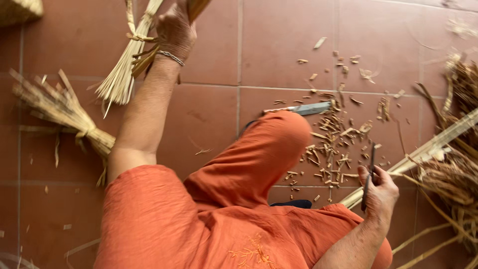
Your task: The person gathers dried plant stalks from a large pile on the floor, then sits and uses shears to trim and separate the stalks into smaller bundles. The trimmed pieces are placed on the floor as the person continues processing additional stalks.
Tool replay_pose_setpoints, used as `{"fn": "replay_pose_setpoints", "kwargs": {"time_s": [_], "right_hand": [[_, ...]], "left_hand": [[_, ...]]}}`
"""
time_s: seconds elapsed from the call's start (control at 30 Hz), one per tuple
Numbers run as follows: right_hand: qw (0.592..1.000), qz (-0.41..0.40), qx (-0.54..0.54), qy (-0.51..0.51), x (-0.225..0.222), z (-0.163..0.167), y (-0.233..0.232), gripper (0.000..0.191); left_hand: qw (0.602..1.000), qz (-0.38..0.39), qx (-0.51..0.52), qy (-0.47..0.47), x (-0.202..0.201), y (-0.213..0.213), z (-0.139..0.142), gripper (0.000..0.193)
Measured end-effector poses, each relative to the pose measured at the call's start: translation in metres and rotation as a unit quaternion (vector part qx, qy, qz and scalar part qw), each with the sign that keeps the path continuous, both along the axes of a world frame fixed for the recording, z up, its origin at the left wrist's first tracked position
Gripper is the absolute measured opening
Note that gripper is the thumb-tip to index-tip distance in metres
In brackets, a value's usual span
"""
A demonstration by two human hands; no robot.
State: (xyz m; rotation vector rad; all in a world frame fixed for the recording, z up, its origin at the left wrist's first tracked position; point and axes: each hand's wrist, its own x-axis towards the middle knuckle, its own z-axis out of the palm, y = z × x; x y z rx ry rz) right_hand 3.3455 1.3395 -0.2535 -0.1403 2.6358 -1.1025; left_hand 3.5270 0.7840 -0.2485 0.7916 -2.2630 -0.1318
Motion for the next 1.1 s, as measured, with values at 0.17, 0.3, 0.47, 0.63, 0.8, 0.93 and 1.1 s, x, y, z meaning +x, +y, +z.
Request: {"fn": "replay_pose_setpoints", "kwargs": {"time_s": [0.17, 0.3, 0.47, 0.63, 0.8, 0.93, 1.1], "right_hand": [[0.999, 0.024, -0.012, -0.024, -0.010, -0.027, -0.037, 0.043], [0.997, 0.013, -0.016, -0.069, -0.018, -0.058, -0.055, 0.040], [0.992, 0.093, 0.074, -0.035, -0.018, -0.085, -0.070, 0.039], [0.984, 0.125, 0.119, -0.052, -0.004, -0.106, -0.095, 0.040], [0.977, 0.130, 0.155, -0.070, 0.019, -0.115, -0.107, 0.041], [0.974, 0.122, 0.172, -0.082, 0.040, -0.118, -0.108, 0.042], [0.973, 0.112, 0.181, -0.088, 0.067, -0.126, -0.098, 0.043]], "left_hand": [[0.852, 0.175, 0.389, -0.302, 0.087, 0.003, -0.109, 0.070], [0.724, 0.291, 0.584, -0.223, 0.140, 0.034, -0.193, 0.082], [0.699, 0.322, 0.616, -0.166, 0.175, 0.064, -0.240, 0.069], [0.733, 0.341, 0.572, -0.140, 0.195, 0.063, -0.229, 0.089], [0.884, 0.186, 0.361, -0.233, 0.217, 0.068, -0.233, 0.120], [0.889, 0.136, 0.281, -0.336, 0.225, 0.073, -0.257, 0.108], [0.870, 0.171, 0.290, -0.360, 0.235, 0.068, -0.267, 0.091]]}}
